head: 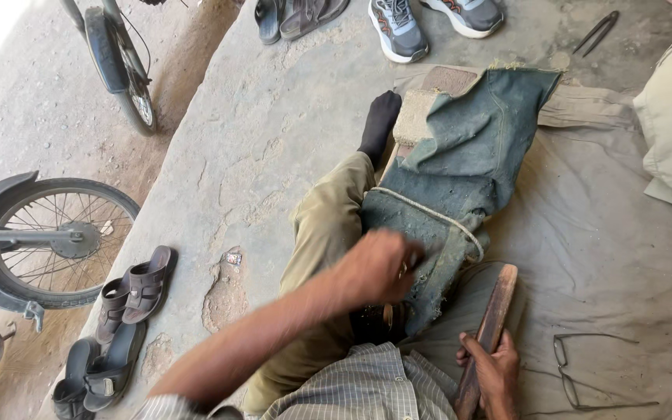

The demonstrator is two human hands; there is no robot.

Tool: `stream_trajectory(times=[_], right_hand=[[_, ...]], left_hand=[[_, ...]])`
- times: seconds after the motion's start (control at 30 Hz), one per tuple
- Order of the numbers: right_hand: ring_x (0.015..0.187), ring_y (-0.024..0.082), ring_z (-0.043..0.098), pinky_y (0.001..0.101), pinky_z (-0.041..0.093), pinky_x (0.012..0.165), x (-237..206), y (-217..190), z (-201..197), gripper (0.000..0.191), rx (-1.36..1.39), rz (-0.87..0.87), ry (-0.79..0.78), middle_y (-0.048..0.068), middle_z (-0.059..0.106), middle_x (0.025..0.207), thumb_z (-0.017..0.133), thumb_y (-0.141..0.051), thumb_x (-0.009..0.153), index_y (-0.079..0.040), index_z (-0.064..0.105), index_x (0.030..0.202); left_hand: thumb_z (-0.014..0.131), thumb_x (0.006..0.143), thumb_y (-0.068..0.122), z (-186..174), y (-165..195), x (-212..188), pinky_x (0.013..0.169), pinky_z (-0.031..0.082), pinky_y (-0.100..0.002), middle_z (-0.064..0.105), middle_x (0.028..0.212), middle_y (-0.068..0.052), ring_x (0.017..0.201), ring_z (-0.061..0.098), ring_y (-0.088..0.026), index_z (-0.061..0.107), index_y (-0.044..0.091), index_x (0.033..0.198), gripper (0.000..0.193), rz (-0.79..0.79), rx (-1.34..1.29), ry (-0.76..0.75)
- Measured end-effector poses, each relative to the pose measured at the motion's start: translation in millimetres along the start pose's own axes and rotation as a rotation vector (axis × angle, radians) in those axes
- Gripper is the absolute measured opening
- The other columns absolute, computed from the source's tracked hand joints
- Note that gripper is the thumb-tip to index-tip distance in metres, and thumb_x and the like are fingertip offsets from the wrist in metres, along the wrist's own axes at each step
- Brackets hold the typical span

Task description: The person holds a small metal rod against a metal bowl resting on their lap and repeatedly strikes it with a wooden mallet. The person adjusts the rod's position occasionally while continuing to hammer.

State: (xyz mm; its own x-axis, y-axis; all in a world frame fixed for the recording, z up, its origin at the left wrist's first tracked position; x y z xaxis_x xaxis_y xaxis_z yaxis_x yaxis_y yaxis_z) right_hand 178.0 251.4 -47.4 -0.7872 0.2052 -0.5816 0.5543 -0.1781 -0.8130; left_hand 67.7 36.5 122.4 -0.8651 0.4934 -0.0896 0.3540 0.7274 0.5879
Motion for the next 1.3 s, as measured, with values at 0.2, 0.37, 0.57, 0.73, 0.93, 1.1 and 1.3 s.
stream_trajectory(times=[0.2,0.37,0.57,0.73,0.93,1.1,1.3], right_hand=[[0.059,0.026,0.065,0.0427,0.055,0.052,15.3,15.3,-6.4,0.038,-0.075,0.169,0.043,0.020,0.067,0.076,0.077,-0.001,0.086,0.006,0.054,0.116],[0.056,0.027,0.065,0.0429,0.054,0.047,25.2,20.4,-8.9,0.039,-0.006,0.068,-0.021,0.019,0.066,0.073,0.075,0.000,0.084,0.003,0.054,0.117],[0.057,0.024,0.065,0.0409,0.054,0.049,21.1,19.7,-12.2,0.035,-0.010,0.092,-0.015,0.016,0.067,0.075,0.076,0.001,0.083,0.005,0.057,0.112],[0.057,0.023,0.063,0.0380,0.053,0.051,12.1,15.3,-9.1,0.033,-0.039,0.065,-0.023,0.015,0.066,0.074,0.075,-0.001,0.084,0.000,0.057,0.112],[0.057,0.022,0.064,0.0371,0.053,0.050,1.9,11.8,-5.4,0.034,-0.094,0.007,-0.050,0.015,0.069,0.078,0.075,0.001,0.083,0.004,0.056,0.112],[0.057,0.021,0.065,0.0369,0.053,0.048,-1.3,15.9,-5.5,0.040,-0.180,0.080,0.010,0.013,0.067,0.077,0.075,0.000,0.083,-0.002,0.057,0.118],[0.063,0.017,0.066,0.0318,0.054,0.055,-18.9,21.0,2.6,0.036,-0.136,-0.110,0.058,0.010,0.072,0.086,0.074,0.001,0.086,0.002,0.056,0.118]], left_hand=[[0.066,0.082,0.002,56.0,-7.9,-75.9,0.071,0.058,-0.050,0.061,0.113,-0.029,0.083,0.069,-0.043,0.066,-0.002,0.108,0.027,-0.174,0.135,-0.072],[0.067,0.077,0.000,64.0,2.9,-82.9,0.077,0.059,-0.047,0.056,0.111,-0.023,0.097,0.067,-0.040,0.059,-0.005,0.118,0.041,-0.094,0.227,-0.056],[0.068,0.075,0.004,54.3,20.5,-87.3,0.080,0.060,-0.044,0.057,0.110,-0.021,0.102,0.067,-0.037,0.060,-0.007,0.118,0.044,0.038,0.303,0.003],[0.067,0.077,0.006,65.1,27.6,-87.5,0.075,0.060,-0.043,0.057,0.109,-0.022,0.097,0.068,-0.034,0.059,-0.009,0.123,0.049,0.064,0.341,-0.210],[0.067,0.081,0.008,74.9,23.7,-104.3,0.081,0.061,-0.042,0.056,0.136,-0.033,0.102,0.070,-0.035,0.062,-0.004,0.129,0.049,0.223,0.224,-0.040],[0.068,0.083,0.009,69.5,5.8,-104.9,0.083,0.061,-0.045,0.050,0.151,-0.032,0.107,0.070,-0.037,0.063,-0.001,0.130,0.048,0.286,0.012,-0.031],[0.069,0.078,0.007,56.7,-21.9,-104.9,0.086,0.063,-0.043,0.052,0.152,-0.025,0.110,0.071,-0.037,0.066,0.004,0.128,0.050,0.397,-0.157,-0.042]])
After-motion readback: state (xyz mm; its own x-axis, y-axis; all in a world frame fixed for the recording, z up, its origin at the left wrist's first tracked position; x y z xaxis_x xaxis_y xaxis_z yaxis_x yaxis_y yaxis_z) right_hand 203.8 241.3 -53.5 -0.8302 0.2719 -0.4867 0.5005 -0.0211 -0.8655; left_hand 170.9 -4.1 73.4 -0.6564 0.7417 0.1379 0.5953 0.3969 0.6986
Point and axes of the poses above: each hand's wrist, its own x-axis towards the middle knuckle, its own z-axis out of the palm, y = z × x, the point moved 5 cm from there along x, towards the middle knuckle
